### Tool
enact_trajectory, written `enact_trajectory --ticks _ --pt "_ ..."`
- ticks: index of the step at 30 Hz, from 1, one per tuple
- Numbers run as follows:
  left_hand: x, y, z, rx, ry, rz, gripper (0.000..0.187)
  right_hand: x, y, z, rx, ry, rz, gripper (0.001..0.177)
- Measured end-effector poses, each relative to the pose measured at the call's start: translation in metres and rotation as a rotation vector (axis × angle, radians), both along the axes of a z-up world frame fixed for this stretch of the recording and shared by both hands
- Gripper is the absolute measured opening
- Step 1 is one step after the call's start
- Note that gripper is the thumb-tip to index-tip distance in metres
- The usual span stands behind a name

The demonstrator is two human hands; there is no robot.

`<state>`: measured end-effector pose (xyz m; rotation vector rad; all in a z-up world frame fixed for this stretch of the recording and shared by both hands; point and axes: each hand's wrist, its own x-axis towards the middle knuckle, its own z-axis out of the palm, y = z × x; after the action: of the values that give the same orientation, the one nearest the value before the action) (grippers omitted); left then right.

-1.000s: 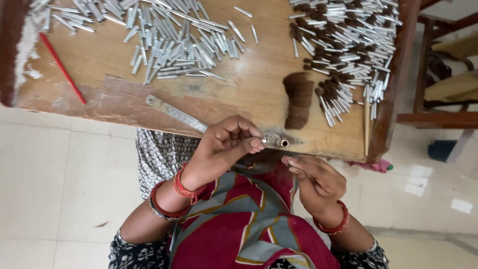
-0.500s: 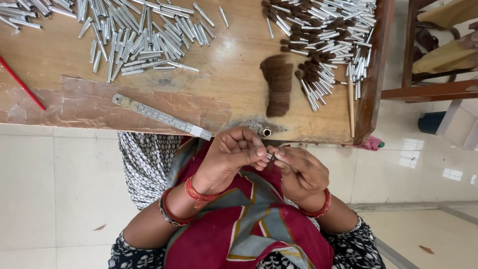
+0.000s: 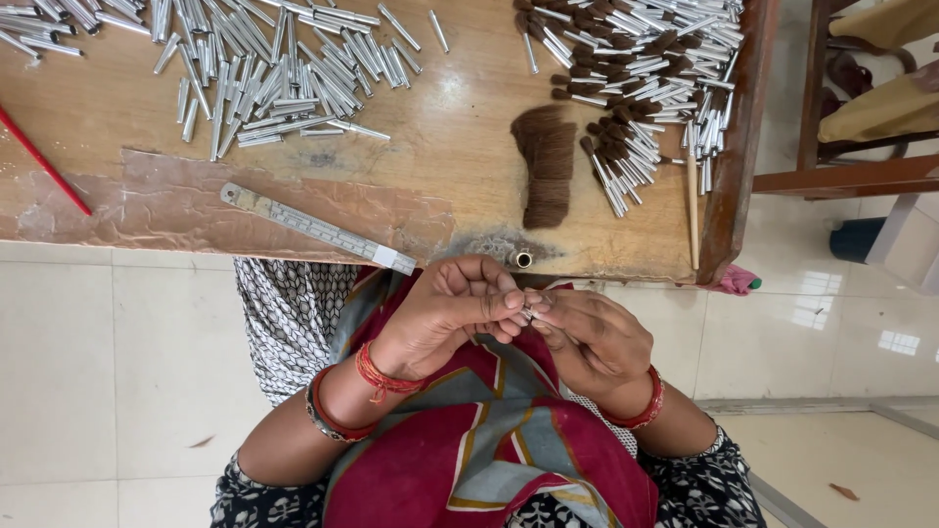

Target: Assembling small brushes by inserting fiber bundles into metal ferrules.

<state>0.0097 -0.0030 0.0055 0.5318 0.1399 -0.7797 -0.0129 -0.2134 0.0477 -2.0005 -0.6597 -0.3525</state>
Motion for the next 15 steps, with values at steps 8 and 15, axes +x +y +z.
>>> enact_trajectory --ticks 8,15 --pt "0.0 -0.004 -0.007 0.229 -0.19 0.198 0.014 0.007 0.006 0.016 -0.151 0.002 -0.045 0.026" --pt "-0.003 -0.005 -0.009 0.238 -0.268 0.288 0.01 0.007 0.006 0.019 -0.102 0.199 -0.081 0.03"
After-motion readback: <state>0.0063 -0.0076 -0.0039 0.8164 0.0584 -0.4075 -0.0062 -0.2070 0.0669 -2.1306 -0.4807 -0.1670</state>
